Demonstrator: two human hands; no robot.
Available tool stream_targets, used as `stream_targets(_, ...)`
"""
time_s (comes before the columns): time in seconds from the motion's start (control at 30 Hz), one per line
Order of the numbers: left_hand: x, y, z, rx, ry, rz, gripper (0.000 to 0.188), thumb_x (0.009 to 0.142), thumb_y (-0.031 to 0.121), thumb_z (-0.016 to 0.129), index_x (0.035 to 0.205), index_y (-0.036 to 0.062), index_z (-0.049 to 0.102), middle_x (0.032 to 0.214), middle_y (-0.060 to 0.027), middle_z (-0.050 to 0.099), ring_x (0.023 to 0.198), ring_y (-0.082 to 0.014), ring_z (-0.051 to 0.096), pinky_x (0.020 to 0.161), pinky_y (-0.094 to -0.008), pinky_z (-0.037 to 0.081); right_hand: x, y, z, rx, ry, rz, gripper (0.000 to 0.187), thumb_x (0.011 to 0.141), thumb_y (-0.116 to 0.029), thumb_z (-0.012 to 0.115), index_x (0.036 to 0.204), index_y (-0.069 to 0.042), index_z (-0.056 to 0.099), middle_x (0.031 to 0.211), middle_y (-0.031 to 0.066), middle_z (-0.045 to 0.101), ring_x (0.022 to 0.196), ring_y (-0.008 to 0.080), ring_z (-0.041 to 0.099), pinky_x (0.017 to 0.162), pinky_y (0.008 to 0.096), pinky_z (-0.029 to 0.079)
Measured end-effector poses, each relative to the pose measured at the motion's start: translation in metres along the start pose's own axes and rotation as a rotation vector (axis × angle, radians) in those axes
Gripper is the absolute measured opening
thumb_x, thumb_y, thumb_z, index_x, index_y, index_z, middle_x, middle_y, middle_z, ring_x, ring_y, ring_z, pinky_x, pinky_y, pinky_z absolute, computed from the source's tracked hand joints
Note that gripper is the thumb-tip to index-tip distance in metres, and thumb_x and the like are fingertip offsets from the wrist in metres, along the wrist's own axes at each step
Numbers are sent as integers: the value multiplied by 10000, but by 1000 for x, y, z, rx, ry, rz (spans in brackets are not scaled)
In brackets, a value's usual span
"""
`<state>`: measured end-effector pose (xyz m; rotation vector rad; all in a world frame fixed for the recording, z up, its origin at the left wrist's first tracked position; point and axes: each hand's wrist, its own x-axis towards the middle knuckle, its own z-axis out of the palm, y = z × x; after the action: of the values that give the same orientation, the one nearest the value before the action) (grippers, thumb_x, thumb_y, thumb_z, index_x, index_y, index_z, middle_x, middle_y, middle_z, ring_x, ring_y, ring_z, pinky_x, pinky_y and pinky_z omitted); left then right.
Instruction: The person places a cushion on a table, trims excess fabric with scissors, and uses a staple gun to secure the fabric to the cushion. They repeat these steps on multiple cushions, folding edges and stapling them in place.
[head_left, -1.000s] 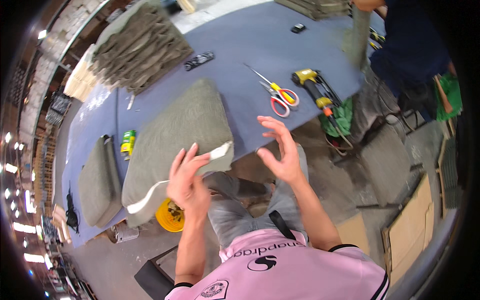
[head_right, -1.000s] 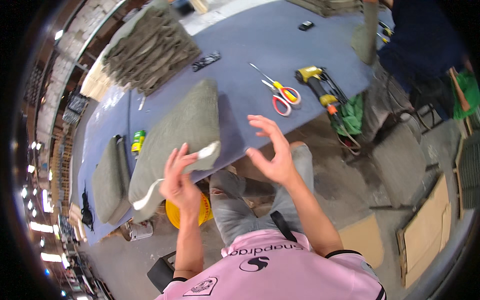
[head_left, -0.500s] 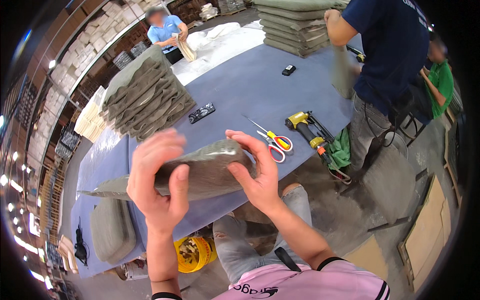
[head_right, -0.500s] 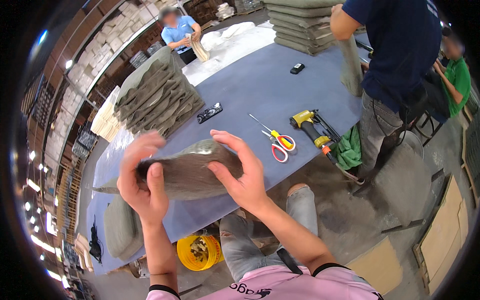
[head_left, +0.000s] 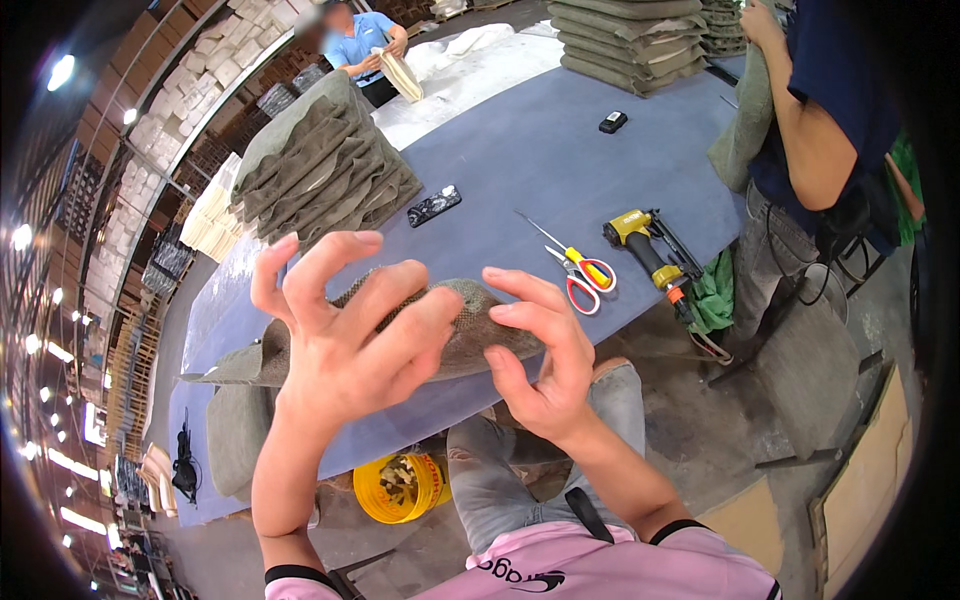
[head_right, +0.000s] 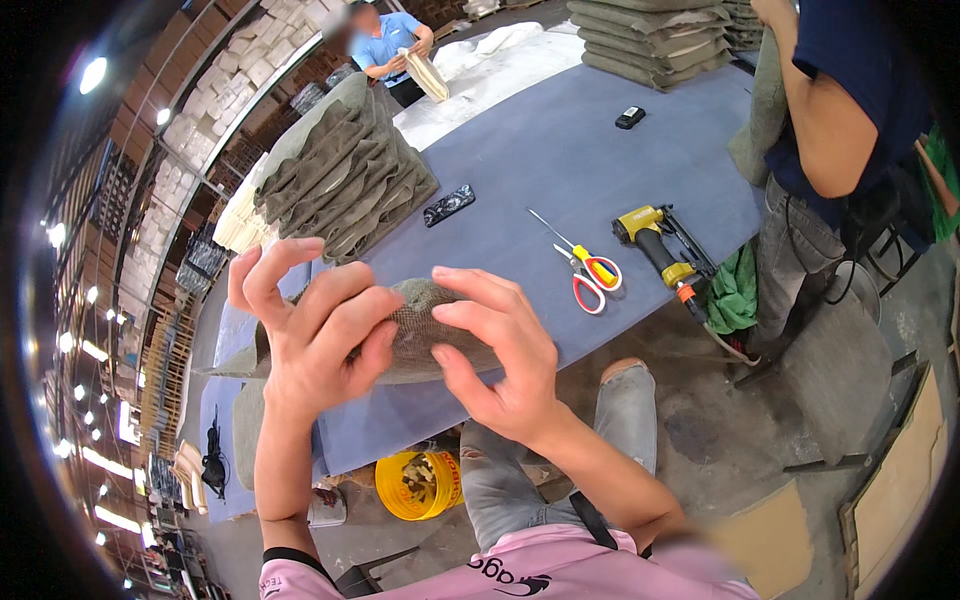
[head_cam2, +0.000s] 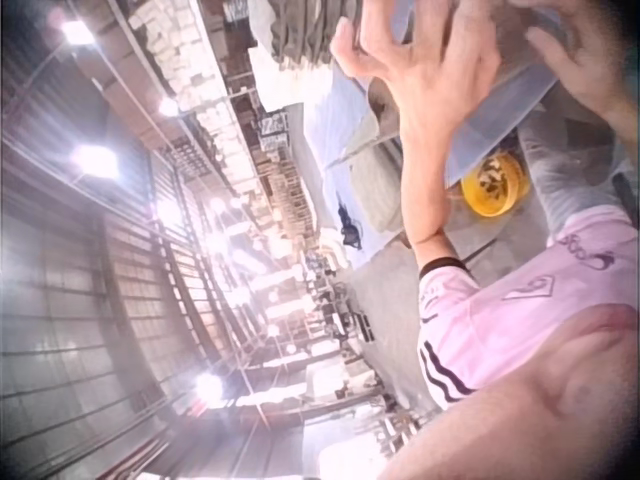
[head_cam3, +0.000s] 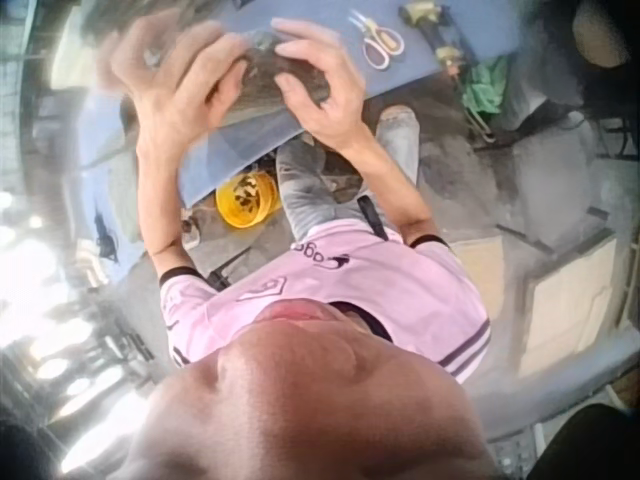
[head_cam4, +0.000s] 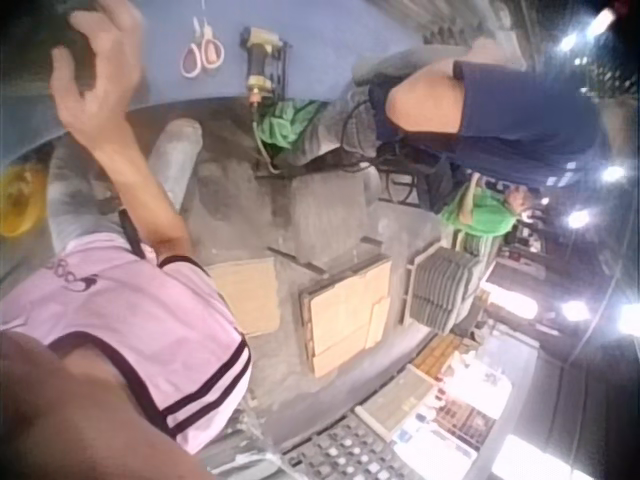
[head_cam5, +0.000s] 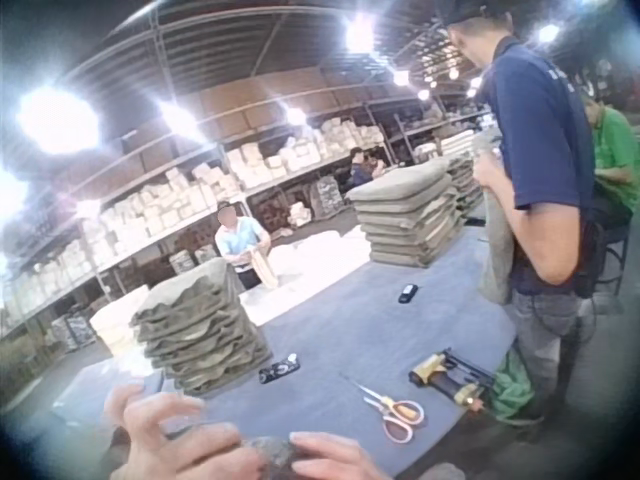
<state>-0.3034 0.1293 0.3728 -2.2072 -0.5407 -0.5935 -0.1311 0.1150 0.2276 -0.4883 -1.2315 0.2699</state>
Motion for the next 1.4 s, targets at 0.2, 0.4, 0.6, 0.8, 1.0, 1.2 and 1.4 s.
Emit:
stream_targets(0.2,8,-9,-4,1,-74,64,194,844,401,768,983,267,747,1004,63,657,1150,-267,512,1133,-582,232,8,5,19,99,77,15,309,909,67,777,1195,-10,686,1312,201,741,1147,336,744,954,388,603)
stream_targets(0.4,10,-10,-4,15,-22,133,181,852,403,767,933,252,709,1006,58,650,1137,-263,521,1128,-594,235,13,-1,16,83,17,48,255,916,70,770,1150,-8,704,1270,196,757,1120,317,749,925,374,606)
stream_targets(0.6,4,-10,2,75,92,207,176,862,403,761,900,247,687,976,67,683,1111,-256,540,1139,-596,243,17,2,11,133,-11,50,214,925,33,782,1123,-18,719,1235,168,772,1067,311,751,878,368,602)
stream_targets(0.8,-3,-4,4,69,148,181,150,888,394,763,904,261,696,985,77,691,1111,-264,545,1143,-599,262,13,2,15,129,22,32,159,923,2,791,1070,-24,736,1209,152,780,1044,315,754,870,372,599)
stream_targets(1.0,-9,-1,5,68,193,166,157,904,405,769,908,266,696,1019,74,692,1144,-273,552,1138,-598,276,17,-1,7,60,-87,-2,132,932,-34,781,1060,-25,749,1249,155,766,1083,324,744,881,373,595)
stream_targets(1.2,-7,0,5,59,184,150,163,914,415,764,914,263,706,1022,71,693,1172,-284,557,1113,-591,281,13,-1,6,194,-37,72,169,952,-32,776,1113,-9,730,1244,173,768,1103,328,744,929,393,597)
stream_targets(1.4,-8,1,4,65,189,155,165,918,417,761,918,258,716,1021,67,694,1146,-285,565,1105,-584,283,12,5,3,138,-52,-23,180,933,-5,782,1104,-11,725,1222,172,775,1086,333,747,920,390,595)
